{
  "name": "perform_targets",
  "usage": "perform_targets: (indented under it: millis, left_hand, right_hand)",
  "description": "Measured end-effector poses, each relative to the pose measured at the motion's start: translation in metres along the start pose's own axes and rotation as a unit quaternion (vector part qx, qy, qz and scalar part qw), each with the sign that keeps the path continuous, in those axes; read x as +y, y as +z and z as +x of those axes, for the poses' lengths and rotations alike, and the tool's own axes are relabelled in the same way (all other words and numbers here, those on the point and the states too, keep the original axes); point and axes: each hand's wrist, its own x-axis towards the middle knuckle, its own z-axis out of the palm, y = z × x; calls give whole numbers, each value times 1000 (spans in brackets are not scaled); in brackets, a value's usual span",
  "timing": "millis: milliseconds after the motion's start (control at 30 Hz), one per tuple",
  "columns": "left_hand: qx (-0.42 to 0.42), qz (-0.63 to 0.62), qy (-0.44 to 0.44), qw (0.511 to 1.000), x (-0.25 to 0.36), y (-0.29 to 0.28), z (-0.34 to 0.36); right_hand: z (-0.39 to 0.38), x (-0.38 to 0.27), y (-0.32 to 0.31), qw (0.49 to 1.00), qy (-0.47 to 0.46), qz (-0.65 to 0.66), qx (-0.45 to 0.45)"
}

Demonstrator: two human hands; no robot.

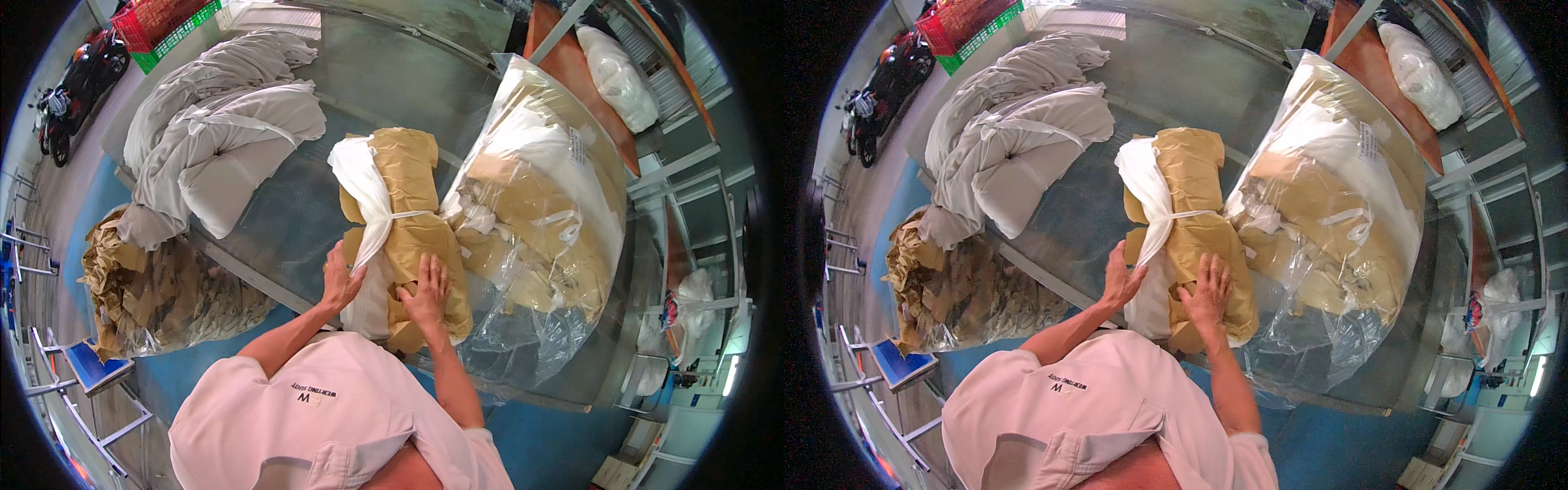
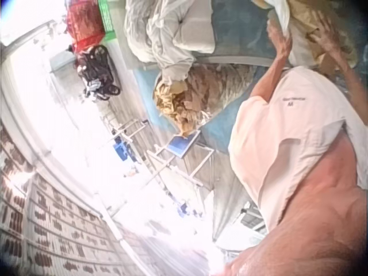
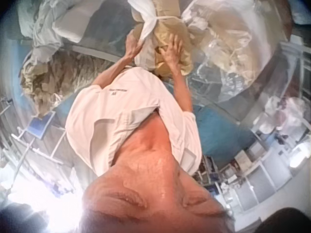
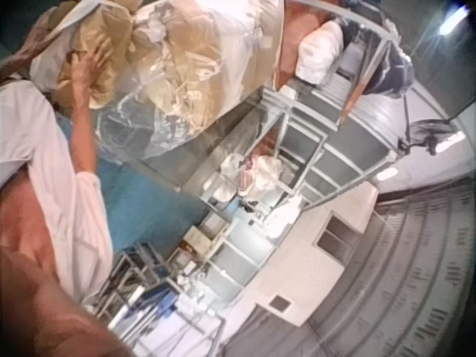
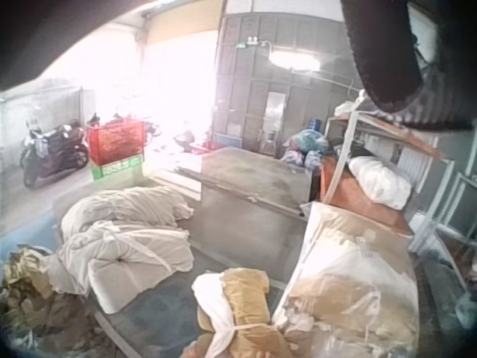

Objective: The person repeatedly wraps white textile bundles in brown paper, ties them with white string, and places them into a large clear plastic bag on a metal table. The person handles multiple bundles one at a time, folding paper around each bundle and securing it before bagging.

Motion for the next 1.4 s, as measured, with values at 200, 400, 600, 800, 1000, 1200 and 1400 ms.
perform_targets:
  millis: [200, 400, 600, 800, 1000, 1200, 1400]
  left_hand:
    - [-163, -196, -24, 967, 27, 3, 1]
    - [-305, -406, -348, 788, 17, 53, 25]
    - [-159, -488, -391, 764, 12, 81, 31]
    - [-242, -547, -446, 665, 27, 48, 53]
    - [-335, -410, -424, 735, 23, 36, 48]
    - [-329, -389, -351, 786, 14, 32, 37]
    - [-248, -232, -257, 905, 4, -3, 22]
  right_hand:
    - [-15, -3, -8, 999, 5, 52, -6]
    - [3, 30, -14, 985, 26, 149, 83]
    - [24, 86, -20, 933, 153, 316, -75]
    - [8, 73, -36, 902, 108, 389, -149]
    - [11, 40, -58, 859, 247, 374, -249]
    - [20, -14, -53, 978, 15, 207, -24]
    - [0, 34, -60, 920, 6, 390, -39]
